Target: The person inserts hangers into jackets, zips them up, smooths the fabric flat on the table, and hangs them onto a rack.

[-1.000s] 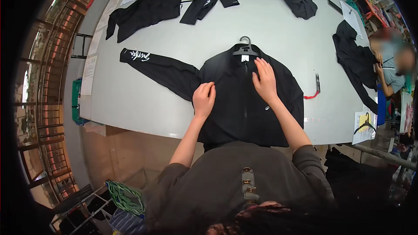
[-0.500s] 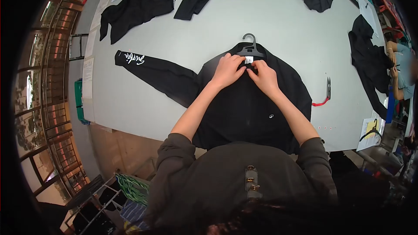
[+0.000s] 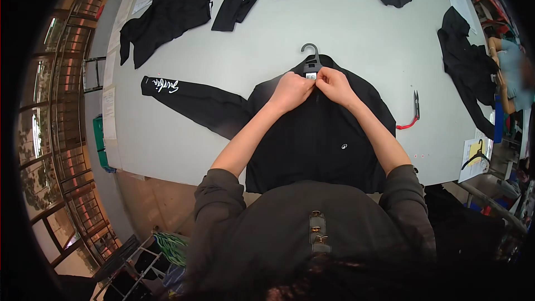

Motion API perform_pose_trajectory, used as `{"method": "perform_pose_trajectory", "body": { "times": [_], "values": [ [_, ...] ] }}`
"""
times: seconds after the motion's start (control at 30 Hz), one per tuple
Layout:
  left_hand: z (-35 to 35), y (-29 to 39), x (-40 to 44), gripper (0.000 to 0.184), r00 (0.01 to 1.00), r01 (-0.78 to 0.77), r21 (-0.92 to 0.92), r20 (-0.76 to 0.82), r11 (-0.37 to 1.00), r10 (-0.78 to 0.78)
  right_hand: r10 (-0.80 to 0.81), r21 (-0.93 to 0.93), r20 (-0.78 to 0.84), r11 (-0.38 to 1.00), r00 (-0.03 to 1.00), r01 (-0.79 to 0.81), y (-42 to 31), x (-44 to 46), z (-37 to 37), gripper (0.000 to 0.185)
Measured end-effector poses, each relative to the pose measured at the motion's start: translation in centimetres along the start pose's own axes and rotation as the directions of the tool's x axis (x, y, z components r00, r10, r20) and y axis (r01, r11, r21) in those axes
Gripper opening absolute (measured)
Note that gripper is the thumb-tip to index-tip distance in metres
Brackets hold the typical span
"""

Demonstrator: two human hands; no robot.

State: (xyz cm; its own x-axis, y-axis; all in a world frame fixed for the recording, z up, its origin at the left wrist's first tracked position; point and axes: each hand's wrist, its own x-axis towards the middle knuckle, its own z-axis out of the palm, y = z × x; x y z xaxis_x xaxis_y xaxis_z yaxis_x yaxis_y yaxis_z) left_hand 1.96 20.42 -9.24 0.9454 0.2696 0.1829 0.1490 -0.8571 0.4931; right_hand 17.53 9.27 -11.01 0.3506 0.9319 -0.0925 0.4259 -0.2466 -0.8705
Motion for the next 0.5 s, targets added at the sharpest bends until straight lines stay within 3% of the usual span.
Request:
{"method": "perform_pose_trajectory", "body": {
  "times": [0.13, 0.2, 0.3, 0.43, 0.5],
  "values": [
    [0.8, -0.1, -0.1, 0.014, 0.996, -0.067, 0.024, -0.053, 0.997, 0.068, -0.161, -0.115, -0.022, 0.981, 0.987, 0.157, -0.4, -1.3, -0.4, 0.011],
    [3.7, -1.6, -0.7, 0.016, 0.991, -0.016, -0.05, -0.136, 0.999, 0.009, -0.217, -0.192, -0.049, 0.96, 0.975, 0.204, 0.1, -2.2, -0.3, 0.009],
    [4.3, -1.6, -0.8, 0.019, 0.97, 0.095, -0.091, -0.214, 0.991, -0.112, -0.28, -0.193, -0.22, 0.952, 0.935, 0.239, 2.2, -4.2, 1.5, 0.007],
    [3.7, -1.4, -2.8, 0.02, 0.908, 0.182, -0.151, -0.354, 0.972, -0.225, -0.427, -0.379, -0.252, 0.869, 0.868, 0.318, 1.6, -8.4, 2.2, 0.025],
    [2.5, -0.4, -5.6, 0.037, 0.837, 0.225, 0.009, -0.514, 0.974, -0.189, -0.373, -0.413, -0.184, 0.869, 0.909, 0.273, 1.4, -11.9, 2.3, 0.038]
  ]
}}
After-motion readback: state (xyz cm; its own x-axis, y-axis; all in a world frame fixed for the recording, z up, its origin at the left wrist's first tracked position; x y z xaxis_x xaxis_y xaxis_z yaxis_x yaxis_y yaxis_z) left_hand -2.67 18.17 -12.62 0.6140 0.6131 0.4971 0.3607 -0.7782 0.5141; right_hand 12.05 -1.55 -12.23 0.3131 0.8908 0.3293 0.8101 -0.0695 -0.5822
